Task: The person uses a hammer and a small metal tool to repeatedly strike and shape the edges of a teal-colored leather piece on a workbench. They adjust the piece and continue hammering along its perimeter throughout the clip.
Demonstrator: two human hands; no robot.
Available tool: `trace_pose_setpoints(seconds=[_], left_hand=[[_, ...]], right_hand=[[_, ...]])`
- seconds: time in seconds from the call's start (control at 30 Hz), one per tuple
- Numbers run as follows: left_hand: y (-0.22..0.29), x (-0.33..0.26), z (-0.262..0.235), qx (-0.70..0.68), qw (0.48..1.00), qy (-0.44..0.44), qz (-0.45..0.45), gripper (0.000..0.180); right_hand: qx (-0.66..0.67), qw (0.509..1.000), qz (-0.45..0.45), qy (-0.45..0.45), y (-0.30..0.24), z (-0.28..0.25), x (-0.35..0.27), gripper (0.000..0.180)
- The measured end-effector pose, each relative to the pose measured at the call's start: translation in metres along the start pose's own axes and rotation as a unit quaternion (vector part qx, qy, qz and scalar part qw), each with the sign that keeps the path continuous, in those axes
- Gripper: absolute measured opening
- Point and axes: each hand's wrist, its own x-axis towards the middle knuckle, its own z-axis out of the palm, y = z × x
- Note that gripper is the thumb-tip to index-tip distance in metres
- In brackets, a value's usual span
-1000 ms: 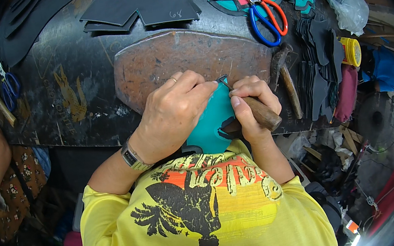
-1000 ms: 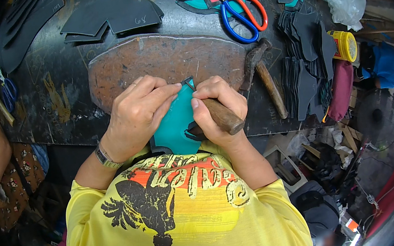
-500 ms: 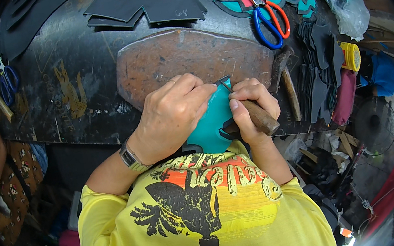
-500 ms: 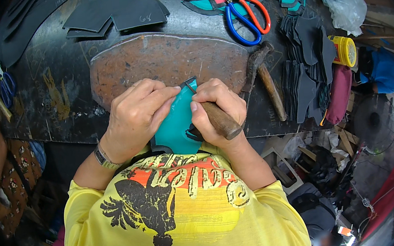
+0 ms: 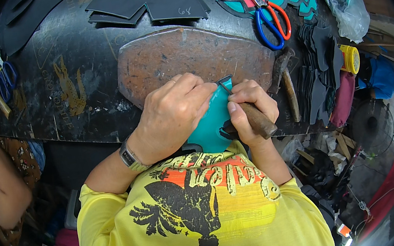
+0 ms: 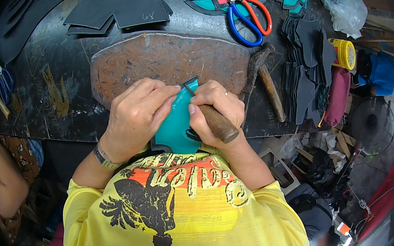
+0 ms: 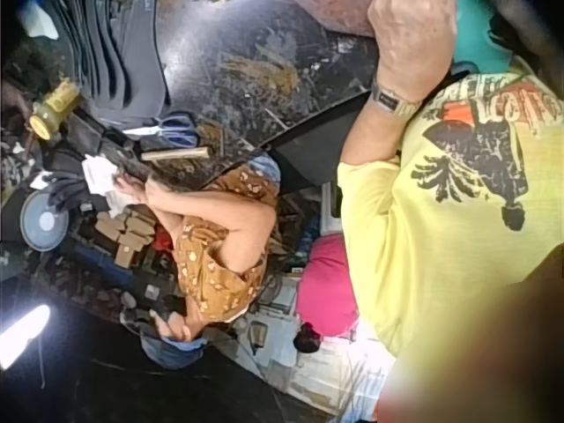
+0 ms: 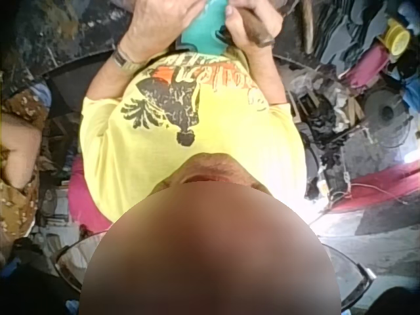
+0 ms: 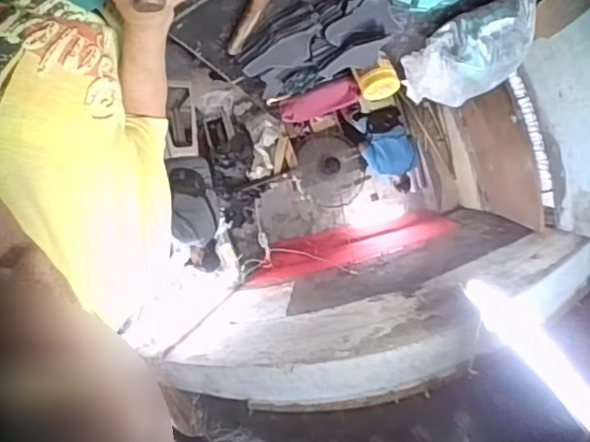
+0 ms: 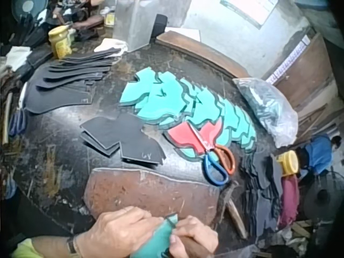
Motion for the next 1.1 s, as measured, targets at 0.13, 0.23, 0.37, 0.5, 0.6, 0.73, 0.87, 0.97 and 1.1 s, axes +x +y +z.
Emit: trace_pose_setpoints(seconds=[0.13,0.23,0.37,0.5,0.6,0.73,0.87,0.97,1.1], left_hand=[[0.0039,-0.0023,-0.0037,-0.01,1.0,0.002,-0.028,0.022],[0.0038,-0.0021,-0.004,-0.008,1.0,0.01,-0.02,0.023],[0.0036,-0.0021,-0.0024,-0.004,1.0,0.011,-0.02,0.023],[0.0037,-0.0025,-0.0025,-0.007,1.0,0.016,-0.019,0.023],[0.004,-0.0022,-0.0026,-0.007,1.0,0.011,-0.023,0.023],[0.0038,-0.0022,-0.0024,-0.003,1.0,0.014,-0.021,0.023],[0.0026,-0.0029,-0.0011,0.007,1.0,0.01,-0.017,0.023],[0.0053,-0.0061,-0.0025,0.027,0.999,0.018,-0.037,0.025],[0.009,-0.0068,-0.0024,0.045,0.996,0.037,-0.061,0.025]], right_hand=[[0.016,1.0,0.002,0.004,0.0005,0.0007,-0.0002,0.011],[0.076,0.997,0.015,0.029,0.0026,-0.0006,0.0009,0.011],[0.05,0.999,0.013,0.0,0.0024,-0.0019,0.0014,0.011],[0.026,1.0,0.012,-0.011,-0.0004,-0.0003,-0.0001,0.012],[0.046,0.999,0.02,-0.006,0.0004,-0.0004,0.0004,0.011],[0.083,0.996,0.016,0.01,0.0023,-0.0025,0.002,0.011],[0.047,0.999,0.012,-0.024,0.0014,-0.0021,0.0026,0.012],[0.024,0.999,0.011,-0.019,-0.0016,0.0007,0.002,0.012],[0.013,0.999,0.021,-0.02,-0.0066,0.0033,0.0018,0.011]])
